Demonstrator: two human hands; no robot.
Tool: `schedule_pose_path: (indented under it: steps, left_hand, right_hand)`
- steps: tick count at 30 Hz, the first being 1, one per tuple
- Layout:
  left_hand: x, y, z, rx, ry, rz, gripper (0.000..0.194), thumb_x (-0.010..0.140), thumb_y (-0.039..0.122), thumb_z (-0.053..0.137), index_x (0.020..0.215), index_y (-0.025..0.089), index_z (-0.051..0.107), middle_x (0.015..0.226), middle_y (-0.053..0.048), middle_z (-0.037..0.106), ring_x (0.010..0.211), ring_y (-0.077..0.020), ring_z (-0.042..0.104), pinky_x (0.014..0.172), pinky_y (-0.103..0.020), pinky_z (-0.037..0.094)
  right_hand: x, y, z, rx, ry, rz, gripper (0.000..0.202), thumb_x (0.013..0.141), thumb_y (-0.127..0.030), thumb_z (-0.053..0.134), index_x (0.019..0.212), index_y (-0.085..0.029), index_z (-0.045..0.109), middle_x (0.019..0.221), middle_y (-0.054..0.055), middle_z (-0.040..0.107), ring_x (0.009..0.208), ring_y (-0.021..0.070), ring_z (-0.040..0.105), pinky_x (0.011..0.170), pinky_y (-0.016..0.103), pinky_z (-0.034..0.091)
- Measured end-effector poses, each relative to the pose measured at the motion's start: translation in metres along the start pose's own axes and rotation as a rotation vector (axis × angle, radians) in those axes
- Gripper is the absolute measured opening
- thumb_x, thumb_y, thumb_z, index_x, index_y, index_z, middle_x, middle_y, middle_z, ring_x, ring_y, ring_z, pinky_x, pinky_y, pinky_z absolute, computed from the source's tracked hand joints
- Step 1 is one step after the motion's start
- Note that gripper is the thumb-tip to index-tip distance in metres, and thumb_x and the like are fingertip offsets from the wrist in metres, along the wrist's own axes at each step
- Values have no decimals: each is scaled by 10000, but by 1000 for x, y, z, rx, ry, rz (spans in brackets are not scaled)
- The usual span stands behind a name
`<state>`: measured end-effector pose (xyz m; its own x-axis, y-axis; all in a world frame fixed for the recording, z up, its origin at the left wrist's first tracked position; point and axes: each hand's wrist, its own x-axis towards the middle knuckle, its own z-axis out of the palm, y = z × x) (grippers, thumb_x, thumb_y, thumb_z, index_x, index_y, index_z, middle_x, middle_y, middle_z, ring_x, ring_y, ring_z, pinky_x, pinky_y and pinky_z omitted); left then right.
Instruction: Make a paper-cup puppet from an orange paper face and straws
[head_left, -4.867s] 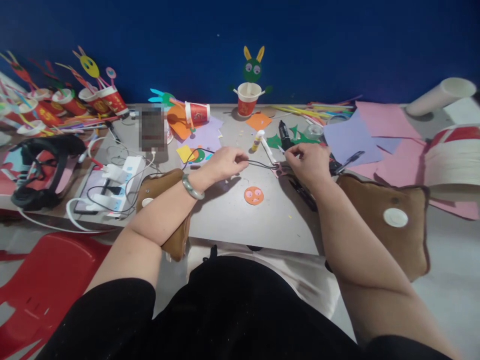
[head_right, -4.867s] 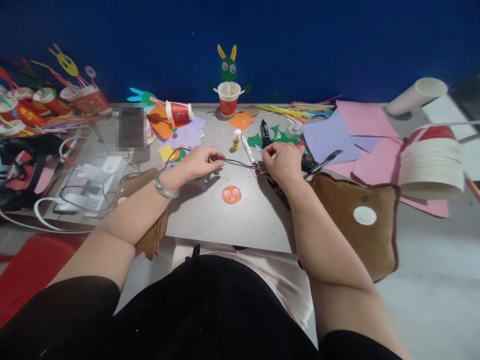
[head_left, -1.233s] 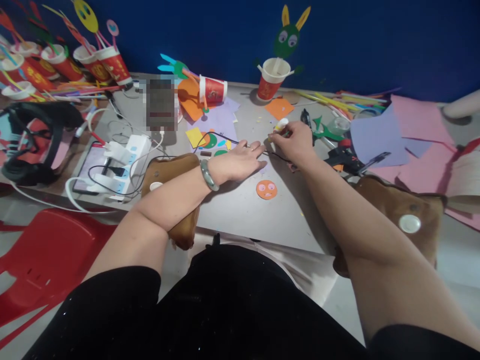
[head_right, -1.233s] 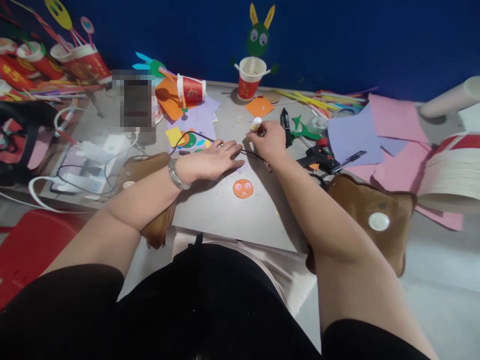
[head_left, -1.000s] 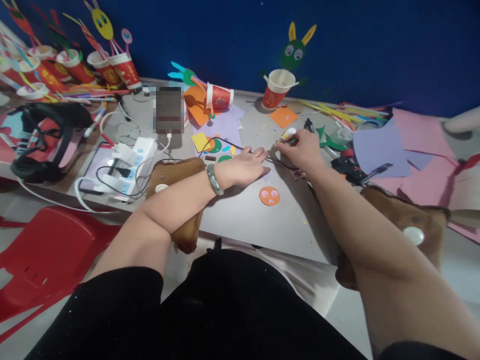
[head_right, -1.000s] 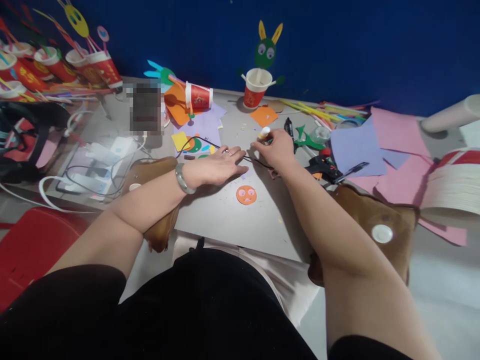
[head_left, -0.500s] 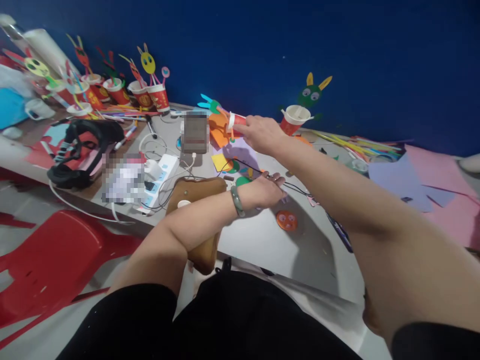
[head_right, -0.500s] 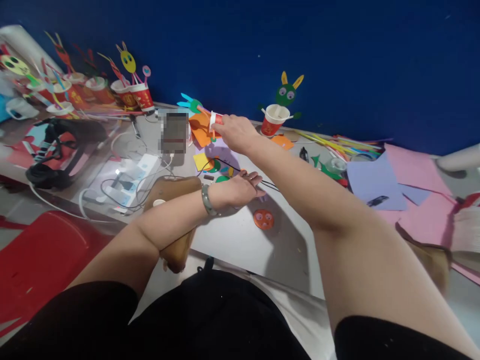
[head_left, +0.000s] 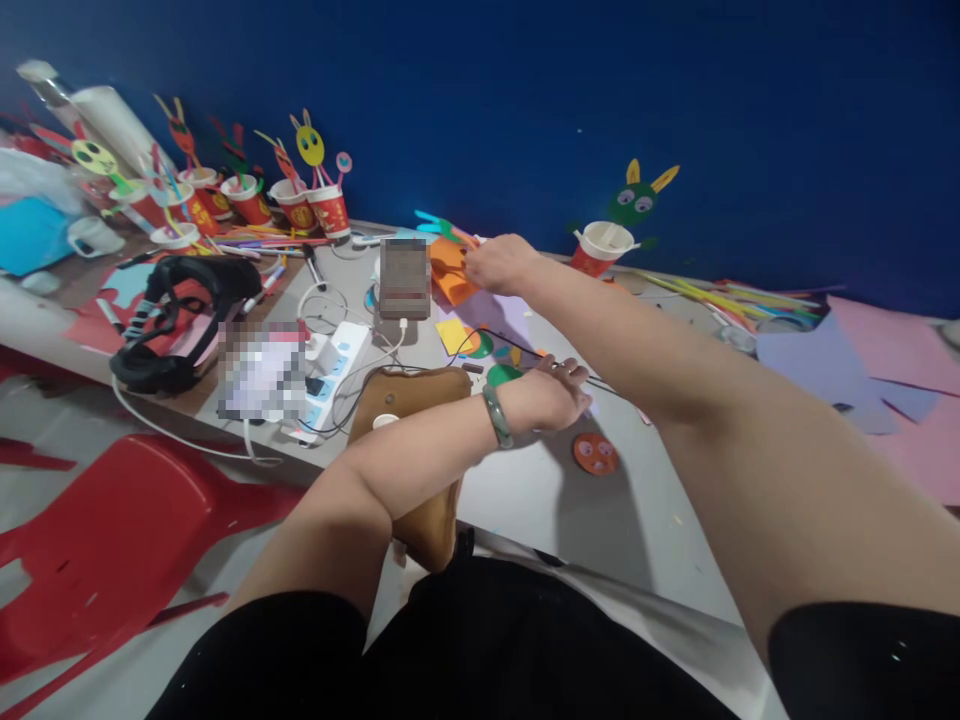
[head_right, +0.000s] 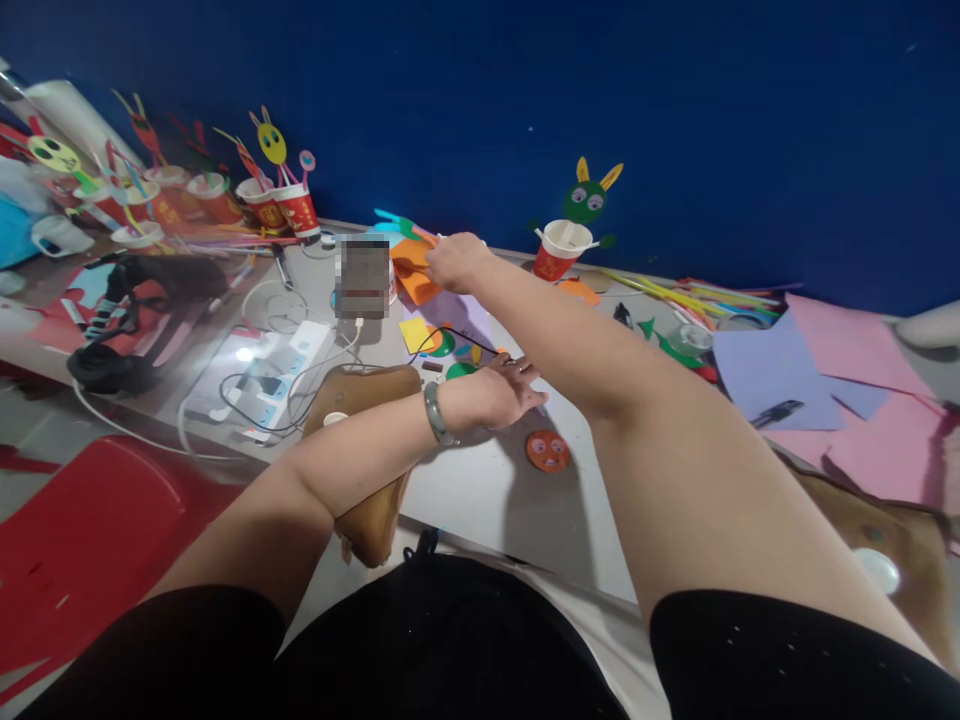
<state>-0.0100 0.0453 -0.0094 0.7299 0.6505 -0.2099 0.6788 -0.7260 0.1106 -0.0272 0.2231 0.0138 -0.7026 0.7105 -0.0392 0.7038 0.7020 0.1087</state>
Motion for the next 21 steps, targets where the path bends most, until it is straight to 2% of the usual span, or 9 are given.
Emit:
schedule_pose_path:
  steps: [2,5,8,10,14,17,20,21]
  left_hand:
    - [-2,0,0,11,21,3,517,1049,114,453,1444,239,763,1673,-148,618,1576,-319,524,1250,-515,448]
    - [-5,-1,-2,17,20,15,555,1084,126,373,1485,229,742,1695,-161,589,1600,-316,501,1270,-534,427]
    - [-6,-1,-3,-7,4,31,544,1079,130,387,1481,201,747,1653,-195,614,1590,-337,514,1231,-529,465]
    - [-4,-3,-1,-33,33,46,514,1056,119,429,1418,191,788,1580,-213,664,1548,-361,557,1188,-529,495]
    - [-1,-5,4,-38,86,58,496,1002,75,489,1341,192,831,1499,-225,711,1474,-375,621,1148,-532,506]
    - [0,-5,5,-21,91,59,521,991,54,479,1346,202,831,1488,-221,718,1455,-369,635,1136,-527,506]
    - [-2,-4,3,-7,77,60,556,1003,43,426,1364,192,821,1490,-234,711,1457,-369,636,1128,-530,504]
    - [-3,-4,2,-2,71,60,566,1004,41,412,1373,187,816,1493,-239,707,1463,-371,633,1126,-535,503]
  right_hand:
    - [-3,10,-6,87,64,62,279,1071,-398,617,1056,-192,806,952,142,746,1068,347,714,928,467,508]
    - [-11,30,-20,183,118,176,252,1045,-381,649,1074,-190,810,998,155,753,1066,359,712,938,489,515]
    - [-18,51,-32,200,121,283,242,1038,-360,652,1055,-176,808,1031,173,769,1040,333,708,916,472,525]
    - [-20,62,-35,218,99,328,201,1022,-339,674,972,-187,797,992,167,773,990,322,707,874,459,530]
    - [-20,73,-32,283,41,389,241,981,-275,751,753,-220,694,834,130,735,920,309,696,861,457,526]
    - [-18,75,-25,275,71,448,326,1012,-222,741,711,-213,615,753,97,671,958,270,686,928,441,516]
    - [-13,82,-14,325,106,508,440,1029,-264,784,674,-231,527,676,40,575,966,235,663,987,447,513]
    - [-11,86,-10,388,158,478,478,1019,-281,814,661,-244,499,655,24,546,958,232,656,1000,459,515]
